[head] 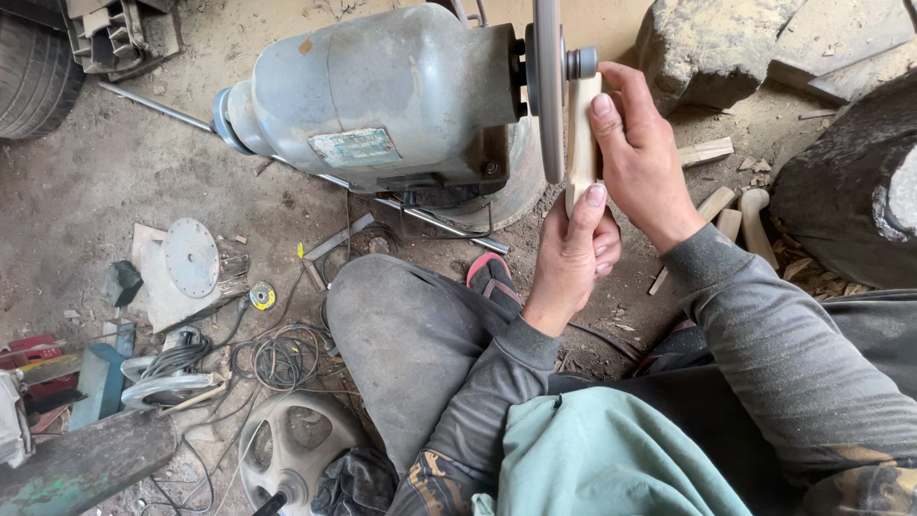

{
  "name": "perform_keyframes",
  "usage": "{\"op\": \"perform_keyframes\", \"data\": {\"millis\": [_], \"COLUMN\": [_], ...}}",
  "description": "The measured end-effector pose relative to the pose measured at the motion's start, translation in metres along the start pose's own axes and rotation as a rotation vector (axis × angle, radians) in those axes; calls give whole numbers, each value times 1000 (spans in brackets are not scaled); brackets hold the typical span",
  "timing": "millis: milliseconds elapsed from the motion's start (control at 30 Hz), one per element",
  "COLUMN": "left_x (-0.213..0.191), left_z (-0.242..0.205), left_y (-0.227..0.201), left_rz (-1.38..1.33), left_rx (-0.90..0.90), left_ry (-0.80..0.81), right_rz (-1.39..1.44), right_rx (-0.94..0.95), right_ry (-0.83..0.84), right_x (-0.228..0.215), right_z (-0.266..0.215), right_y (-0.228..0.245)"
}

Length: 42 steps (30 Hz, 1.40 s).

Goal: The person sits on the floor and uses a bench grinder to smooth and shape small wooden pieces. They hold each piece with both hands, press it against the spinning wheel, rotate it to work different sides, and then place it on the floor before picking up the next one.

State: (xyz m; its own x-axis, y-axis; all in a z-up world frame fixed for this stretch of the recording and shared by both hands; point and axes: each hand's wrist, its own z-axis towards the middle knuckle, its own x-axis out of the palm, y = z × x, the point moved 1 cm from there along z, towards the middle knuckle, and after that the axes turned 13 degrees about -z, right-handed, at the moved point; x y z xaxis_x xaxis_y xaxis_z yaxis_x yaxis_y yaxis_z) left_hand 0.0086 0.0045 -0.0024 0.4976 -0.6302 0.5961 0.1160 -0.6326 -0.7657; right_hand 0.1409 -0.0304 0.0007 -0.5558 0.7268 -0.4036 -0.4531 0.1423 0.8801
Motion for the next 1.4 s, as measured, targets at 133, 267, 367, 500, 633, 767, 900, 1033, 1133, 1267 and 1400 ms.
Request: {"op": "perform_keyframes", "data": {"millis": [133,267,367,500,633,767,900,1033,1133,1267,1400], "left_x": [-8,-16,-23,-24,-33,-35,-23,-16,-27,-54,-57], "left_z": [0,-2,-4,-19,-36,-41,-46,-48,-59,-93,-106], "left_y": [6,15,22,34,35,49,52,50,30,-20,-48], "left_rz": [-59,-186,-271,-381,-544,-556,-500,307,930,1180,1336], "left_rx": [-17,-45,-106,-147,-407,-560,-572,-262,-1,127,141], "left_ry": [-16,44,68,113,313,506,518,87,65,29,-55], "right_rz": [-78,-201,-270,-287,476,1251,1091,789,666,553,210], "right_rx": [-57,-51,-23,41,321,531,446,548,693,907,1154], "right_ry": [-80,-118,-86,15,5,264,271,78,-24,-15,202], "right_x": [1,2,1,-6,-18,-38,-48,-51,-54,-38,-20], "right_z": [-1,-6,-8,-25,-47,-63,-79,-86,-87,-117,-173], "right_y": [14,24,27,34,40,33,32,1,-58,-157,-231]}}
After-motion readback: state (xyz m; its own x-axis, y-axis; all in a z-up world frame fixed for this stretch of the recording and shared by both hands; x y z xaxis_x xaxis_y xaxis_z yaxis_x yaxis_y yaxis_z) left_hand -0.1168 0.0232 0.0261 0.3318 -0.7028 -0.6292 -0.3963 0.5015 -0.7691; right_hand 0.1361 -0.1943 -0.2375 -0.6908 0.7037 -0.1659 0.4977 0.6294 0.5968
